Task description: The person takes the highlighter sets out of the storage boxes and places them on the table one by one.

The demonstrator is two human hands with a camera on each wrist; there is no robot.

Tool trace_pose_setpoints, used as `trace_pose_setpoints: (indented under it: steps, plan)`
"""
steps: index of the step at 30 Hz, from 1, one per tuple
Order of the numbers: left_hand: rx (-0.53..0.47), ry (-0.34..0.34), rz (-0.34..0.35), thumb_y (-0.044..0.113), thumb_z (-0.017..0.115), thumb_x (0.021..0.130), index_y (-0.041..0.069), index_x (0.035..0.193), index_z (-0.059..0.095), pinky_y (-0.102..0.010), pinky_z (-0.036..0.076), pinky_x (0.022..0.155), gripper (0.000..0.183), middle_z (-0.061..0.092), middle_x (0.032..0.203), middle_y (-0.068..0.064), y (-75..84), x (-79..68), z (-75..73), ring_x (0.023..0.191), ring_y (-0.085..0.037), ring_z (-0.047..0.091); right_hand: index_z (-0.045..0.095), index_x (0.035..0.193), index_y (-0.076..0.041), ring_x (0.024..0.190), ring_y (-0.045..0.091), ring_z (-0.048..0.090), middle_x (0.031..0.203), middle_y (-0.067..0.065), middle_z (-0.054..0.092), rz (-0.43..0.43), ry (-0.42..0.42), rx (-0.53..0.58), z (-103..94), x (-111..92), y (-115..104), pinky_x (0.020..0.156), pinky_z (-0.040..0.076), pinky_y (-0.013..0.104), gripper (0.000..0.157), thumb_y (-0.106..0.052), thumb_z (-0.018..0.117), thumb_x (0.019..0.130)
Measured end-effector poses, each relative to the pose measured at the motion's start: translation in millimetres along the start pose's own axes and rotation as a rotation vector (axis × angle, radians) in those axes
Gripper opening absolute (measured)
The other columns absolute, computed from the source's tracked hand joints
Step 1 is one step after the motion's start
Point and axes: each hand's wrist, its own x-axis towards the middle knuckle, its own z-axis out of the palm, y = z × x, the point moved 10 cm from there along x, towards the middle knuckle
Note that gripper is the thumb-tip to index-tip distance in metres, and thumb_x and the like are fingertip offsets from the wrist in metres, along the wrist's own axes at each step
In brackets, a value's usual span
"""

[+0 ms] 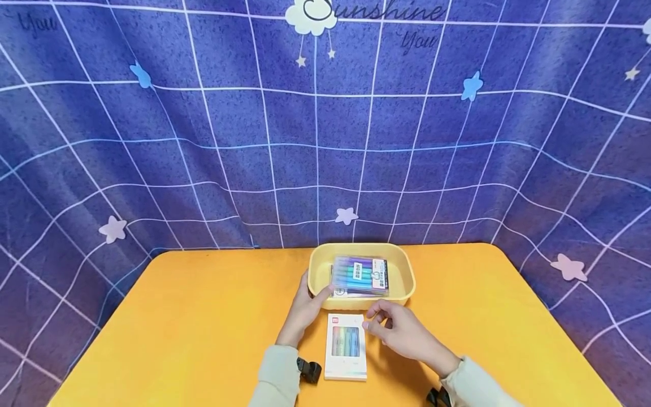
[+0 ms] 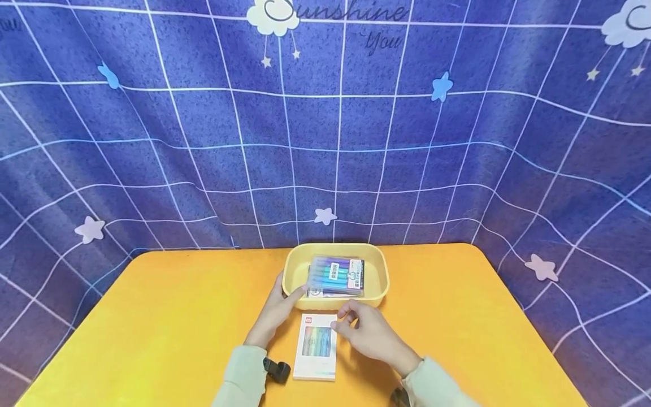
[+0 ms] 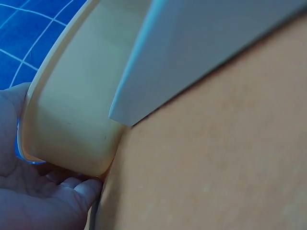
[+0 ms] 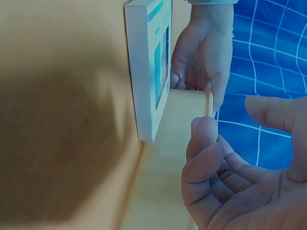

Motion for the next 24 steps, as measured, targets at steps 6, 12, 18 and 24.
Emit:
trace_pose_setpoints:
  steps: [6,12,18,24]
  plan:
    - [-0.004,0.005,0.003,0.035,0.068,0.096,0.019,0.162,0.016,-0.058,0.025,0.124,0.085,0.034,0.163,-0.015,-0.6,0.0,-1.4,0.151,-0.036,0.032,0.065,0.101,-0.010,0.054,0.002,0.050,0.085,-0.001,0.065,-0.003,0.012,-0.042,-1.2,4.5,-0.4,0.050,0.044,0.020,0.020,-0.029,0.069,0.095]
    - [-0.004,0.006,0.007,0.037,0.069,0.095,0.020,0.161,0.017,-0.060,0.025,0.123,0.086,0.034,0.163,-0.014,0.6,0.6,-2.3,0.152,-0.036,0.032,0.065,0.100,-0.011,0.057,0.005,0.050,0.084,-0.001,0.065,-0.011,0.030,-0.053,-5.5,7.3,-4.6,0.052,0.043,0.020,0.020,-0.029,0.070,0.094]
    - [0.004,0.016,0.003,0.036,0.069,0.095,0.019,0.161,0.019,-0.059,0.025,0.124,0.085,0.036,0.162,-0.014,-1.9,1.5,-1.8,0.151,-0.036,0.034,0.065,0.103,-0.006,0.059,0.007,0.054,0.085,0.003,0.066,0.004,0.046,-0.021,-11.1,9.1,-4.8,0.053,0.044,0.020,0.023,-0.026,0.071,0.093]
    - [-0.002,0.005,0.008,0.039,0.069,0.094,0.020,0.161,0.018,-0.060,0.025,0.124,0.086,0.034,0.163,-0.014,-1.9,1.1,-1.3,0.151,-0.036,0.033,0.064,0.106,-0.002,0.059,0.007,0.057,0.086,0.005,0.066,0.018,0.049,0.016,-11.5,10.4,-1.3,0.053,0.048,0.021,0.027,-0.026,0.071,0.093]
